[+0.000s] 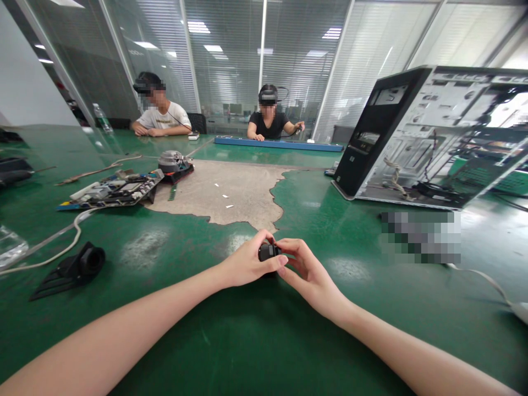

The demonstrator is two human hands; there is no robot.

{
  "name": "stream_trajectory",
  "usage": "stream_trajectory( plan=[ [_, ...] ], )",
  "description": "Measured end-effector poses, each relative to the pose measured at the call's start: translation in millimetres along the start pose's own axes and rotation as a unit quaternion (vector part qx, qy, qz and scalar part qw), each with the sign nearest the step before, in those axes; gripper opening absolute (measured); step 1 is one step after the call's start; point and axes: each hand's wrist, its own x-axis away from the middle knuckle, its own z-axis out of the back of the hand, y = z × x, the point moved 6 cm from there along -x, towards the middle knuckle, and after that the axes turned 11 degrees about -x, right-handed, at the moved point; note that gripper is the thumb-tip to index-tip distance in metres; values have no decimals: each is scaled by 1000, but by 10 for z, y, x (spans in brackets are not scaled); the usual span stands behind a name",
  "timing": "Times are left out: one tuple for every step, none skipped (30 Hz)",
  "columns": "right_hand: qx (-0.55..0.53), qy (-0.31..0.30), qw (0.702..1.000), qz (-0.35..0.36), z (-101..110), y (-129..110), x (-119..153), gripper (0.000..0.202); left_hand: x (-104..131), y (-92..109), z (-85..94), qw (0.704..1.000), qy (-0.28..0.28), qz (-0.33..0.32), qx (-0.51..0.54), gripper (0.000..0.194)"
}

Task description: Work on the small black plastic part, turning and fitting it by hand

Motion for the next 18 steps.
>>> stream_trajectory(
  plan=[
    [4,3,1000,3,3,3,0,24,0,0,3,1000,0,-1,-1,37],
    [5,7,1000,6,10,6,-3,21,-1,1,5,1000,0,-2,-3,37],
    [5,12,1000,9,18,10,-7,18,-1,0,6,1000,0,-2,-5,38],
    [4,18,1000,11,26,14,-11,15,-2,0,6,1000,0,-4,-7,38],
    [2,23,1000,14,34,15,-16,14,-2,0,5,1000,0,-5,-8,38],
    [0,26,1000,14,39,18,-20,14,-1,-1,4,1000,1,-5,-9,39],
    [-2,28,1000,9,41,23,-24,15,-1,-2,2,1000,0,-6,-9,39],
    [-2,26,1000,-1,38,32,-27,18,0,-3,-1,1000,0,-6,-7,39],
    [-1,23,1000,-14,33,43,-27,21,1,-4,-4,1000,0,-5,-5,39],
    [1,19,999,-27,26,53,-27,24,2,-6,-7,1000,0,-4,-2,39],
    [3,14,999,-36,19,60,-24,26,2,-7,-11,1000,-2,-4,1,39],
    [2,10,999,-41,13,63,-21,27,2,-8,-14,1000,-3,-3,3,39],
    [-1,8,999,-41,9,62,-17,27,2,-9,-16,1000,-4,-2,5,39],
    [-7,5,999,-37,7,58,-12,26,1,-10,-17,1000,-5,0,7,39],
    [-13,2,999,-31,7,53,-8,26,0,-11,-16,1000,-4,0,8,38],
    [-18,-1,999,-26,7,48,-4,27,-2,-10,-14,1000,-2,0,7,38],
    [-20,-3,1000,-23,10,46,0,28,-3,-9,-10,1000,-1,-1,6,37],
    [-20,-4,1000,-23,15,47,2,29,-5,-7,-9,1000,0,-2,5,37]
  ],
)
